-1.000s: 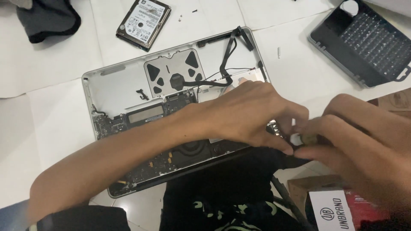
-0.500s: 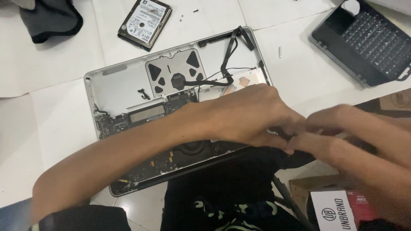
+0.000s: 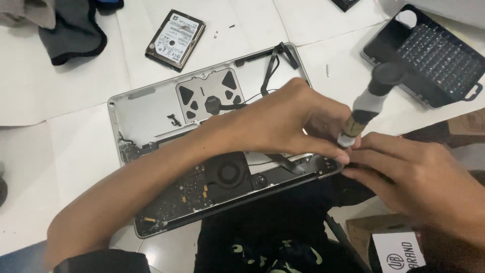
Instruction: The person uses a screwdriver to remove screws from the bottom case of a disassembled laptop. They then disconnect a ribbon cable and remove a small internal component. The removed parts are placed on the work surface.
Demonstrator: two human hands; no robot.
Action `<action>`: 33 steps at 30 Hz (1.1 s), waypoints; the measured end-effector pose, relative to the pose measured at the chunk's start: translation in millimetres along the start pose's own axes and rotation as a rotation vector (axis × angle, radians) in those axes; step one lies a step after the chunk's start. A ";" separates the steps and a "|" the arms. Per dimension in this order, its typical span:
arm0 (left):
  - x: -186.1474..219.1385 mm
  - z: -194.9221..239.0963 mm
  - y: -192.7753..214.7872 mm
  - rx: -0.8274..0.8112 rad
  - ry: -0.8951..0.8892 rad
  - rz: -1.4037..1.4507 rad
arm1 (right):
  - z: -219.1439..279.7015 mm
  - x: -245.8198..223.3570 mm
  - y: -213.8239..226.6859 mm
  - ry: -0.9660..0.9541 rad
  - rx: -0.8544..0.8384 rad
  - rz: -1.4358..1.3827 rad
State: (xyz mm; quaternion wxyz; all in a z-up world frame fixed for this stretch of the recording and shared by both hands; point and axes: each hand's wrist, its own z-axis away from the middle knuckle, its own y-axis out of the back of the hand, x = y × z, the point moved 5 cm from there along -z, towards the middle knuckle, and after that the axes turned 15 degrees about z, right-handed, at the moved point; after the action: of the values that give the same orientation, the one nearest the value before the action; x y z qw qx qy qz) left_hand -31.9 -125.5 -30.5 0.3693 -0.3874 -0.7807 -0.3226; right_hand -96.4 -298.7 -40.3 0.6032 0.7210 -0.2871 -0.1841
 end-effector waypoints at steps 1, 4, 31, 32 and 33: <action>-9.6 -0.2 -5.6 -0.015 0.129 0.020 | 3.3 5.9 -4.7 -0.048 -0.032 0.015; -26.5 3.8 -18.4 -0.061 0.233 0.040 | 4.9 10.8 0.6 -0.149 -0.045 -0.013; -29.5 7.5 -17.8 -0.087 0.239 0.052 | 2.9 14.0 -11.0 -0.094 -0.084 -0.109; -31.2 7.9 -18.4 -0.089 0.228 0.044 | 3.3 14.6 -12.0 -0.096 -0.100 -0.100; -31.6 8.3 -18.6 -0.089 0.228 0.045 | 2.7 13.0 -10.5 -0.097 -0.101 -0.101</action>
State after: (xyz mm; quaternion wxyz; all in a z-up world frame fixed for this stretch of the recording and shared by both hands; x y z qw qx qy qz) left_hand -36.8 -139.6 -64.9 0.4454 -0.3817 -0.7095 -0.3907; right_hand -86.1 -307.9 -50.0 0.6143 0.6934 -0.2695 -0.2630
